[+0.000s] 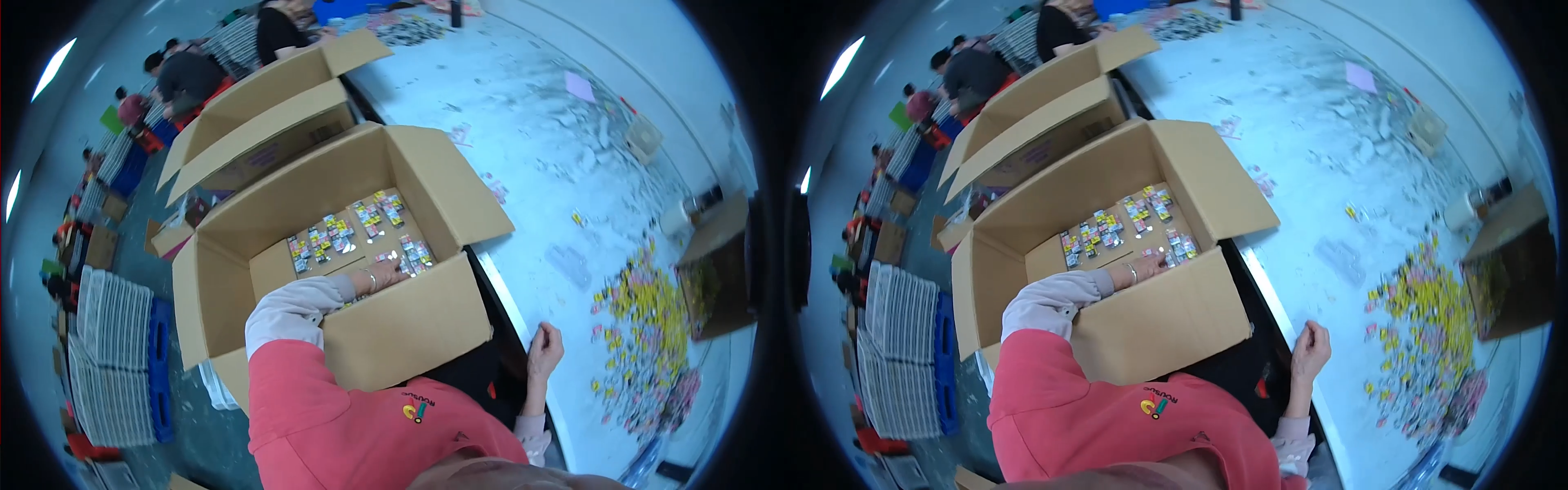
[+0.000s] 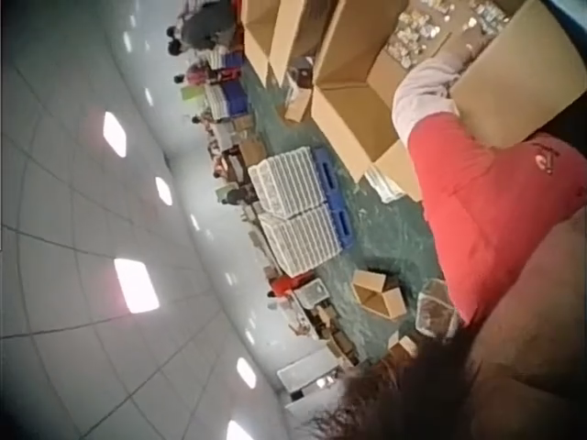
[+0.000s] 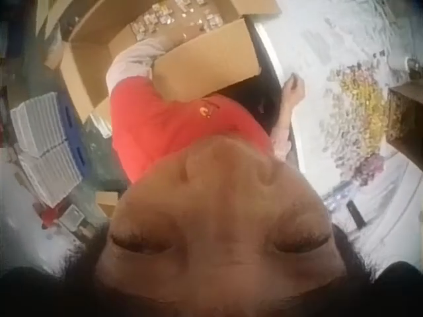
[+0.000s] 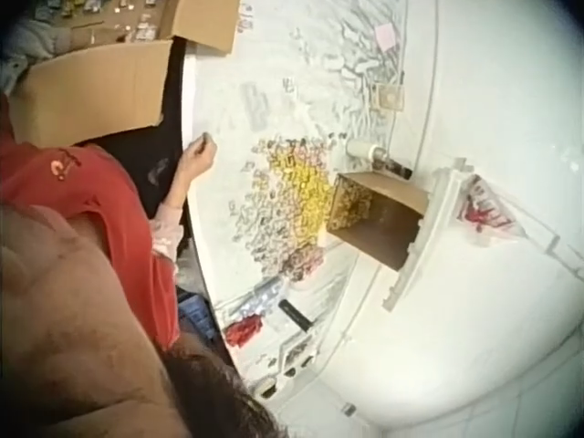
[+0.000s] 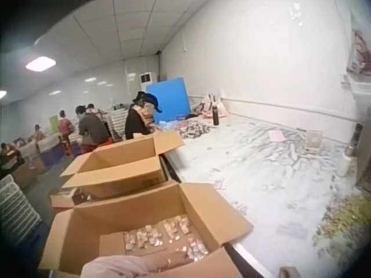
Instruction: Sorting small colorful plastic keycaps and organizing them into rows within a shipping box.
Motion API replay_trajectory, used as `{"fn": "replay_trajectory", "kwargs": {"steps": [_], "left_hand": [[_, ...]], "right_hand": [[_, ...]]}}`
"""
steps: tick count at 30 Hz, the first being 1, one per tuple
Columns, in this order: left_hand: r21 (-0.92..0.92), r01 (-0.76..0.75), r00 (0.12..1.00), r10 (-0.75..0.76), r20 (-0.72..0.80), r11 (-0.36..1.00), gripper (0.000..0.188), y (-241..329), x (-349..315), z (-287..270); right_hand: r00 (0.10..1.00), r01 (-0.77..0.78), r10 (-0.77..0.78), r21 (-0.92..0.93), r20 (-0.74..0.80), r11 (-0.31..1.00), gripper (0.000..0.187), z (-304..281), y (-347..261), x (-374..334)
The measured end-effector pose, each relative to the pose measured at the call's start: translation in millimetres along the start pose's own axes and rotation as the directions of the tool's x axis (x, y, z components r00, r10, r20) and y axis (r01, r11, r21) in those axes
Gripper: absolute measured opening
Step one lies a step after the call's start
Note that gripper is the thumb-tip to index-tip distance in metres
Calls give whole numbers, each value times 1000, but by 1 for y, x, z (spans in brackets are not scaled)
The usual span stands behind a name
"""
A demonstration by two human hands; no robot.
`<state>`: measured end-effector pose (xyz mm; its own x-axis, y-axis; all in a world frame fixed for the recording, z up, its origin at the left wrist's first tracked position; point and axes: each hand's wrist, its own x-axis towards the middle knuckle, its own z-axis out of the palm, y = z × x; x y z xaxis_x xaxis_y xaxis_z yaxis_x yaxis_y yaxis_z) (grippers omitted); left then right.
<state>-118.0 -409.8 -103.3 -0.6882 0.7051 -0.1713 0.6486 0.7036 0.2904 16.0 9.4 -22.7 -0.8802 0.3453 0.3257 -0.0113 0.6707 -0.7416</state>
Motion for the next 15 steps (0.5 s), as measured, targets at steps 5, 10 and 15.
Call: {"fn": "replay_trajectory", "kwargs": {"steps": [5,10,15], "left_hand": [[-299,469,881,-415,227,831,29,48,35,-13],[-262,362,908,-274,317,895,27,58,17,-21],[-298,402,910,-344,230,866,25,-20,-16,-70]], "right_hand": [[985,136,-140,-45,-97,990,9,6,5,6],[997,58,-54,55,-62,997,12,2,-2,11],[988,-150,151,371,24,916,17,-36,16,7]]}}
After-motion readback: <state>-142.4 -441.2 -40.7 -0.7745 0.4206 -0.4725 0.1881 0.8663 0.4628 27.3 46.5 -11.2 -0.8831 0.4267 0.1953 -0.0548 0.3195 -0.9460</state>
